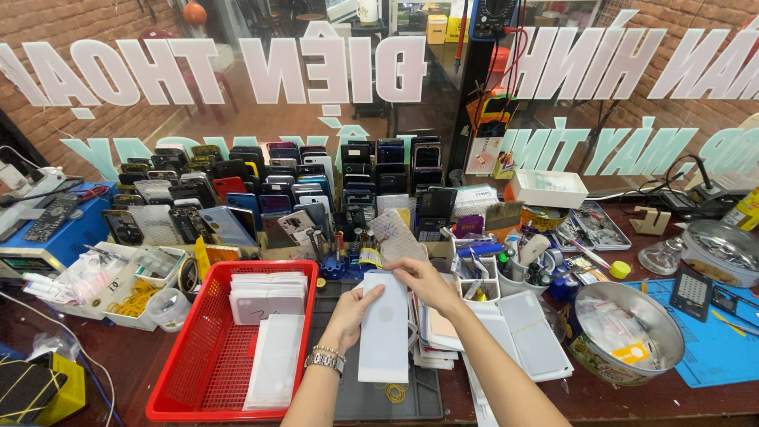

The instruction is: The person repeatedly picks up smartphone back covers from a red basket, removes them from white protective sleeves, and places the covers into a growing stack on the workbench. The person handles multiple covers of different colors and models, including white, green, and blue, while the workspace remains cluttered with tools and other phone parts.

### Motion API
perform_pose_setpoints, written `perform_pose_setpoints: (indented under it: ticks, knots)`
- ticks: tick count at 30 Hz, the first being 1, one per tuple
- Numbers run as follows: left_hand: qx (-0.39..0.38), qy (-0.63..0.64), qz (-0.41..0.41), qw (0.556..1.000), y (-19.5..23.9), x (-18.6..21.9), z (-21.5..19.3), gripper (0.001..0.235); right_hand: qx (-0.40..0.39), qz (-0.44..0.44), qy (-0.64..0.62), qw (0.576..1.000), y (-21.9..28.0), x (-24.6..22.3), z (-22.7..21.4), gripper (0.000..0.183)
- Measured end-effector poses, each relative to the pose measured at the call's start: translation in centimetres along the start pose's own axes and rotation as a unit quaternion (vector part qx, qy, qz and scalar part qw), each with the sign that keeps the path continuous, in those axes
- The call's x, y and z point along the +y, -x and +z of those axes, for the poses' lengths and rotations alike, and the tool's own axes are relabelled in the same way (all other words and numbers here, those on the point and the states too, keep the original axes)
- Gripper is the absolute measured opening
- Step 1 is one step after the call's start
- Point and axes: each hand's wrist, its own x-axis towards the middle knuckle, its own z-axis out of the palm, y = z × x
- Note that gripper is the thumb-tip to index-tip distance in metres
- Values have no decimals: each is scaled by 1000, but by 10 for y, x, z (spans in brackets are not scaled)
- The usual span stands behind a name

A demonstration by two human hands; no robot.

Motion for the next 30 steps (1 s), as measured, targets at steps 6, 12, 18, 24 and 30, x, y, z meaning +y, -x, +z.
perform_pose_setpoints:
  ticks: [6,12,18,24,30]
  knots:
    - [69,46,22,996,-11,-4,-5,35,-43,74,-48,995,6,-2,8,44]
    - [170,-39,156,972,-18,1,-17,39,-78,159,-198,964,-3,17,43,56]
    - [395,-279,241,841,-9,4,-110,46,37,150,-330,931,-35,39,87,42]
    - [453,-488,-75,742,26,-42,-240,85,9,148,-354,923,-51,39,133,34]
    - [400,-440,-179,783,46,-55,-259,95,-9,157,-364,918,-60,36,164,33]
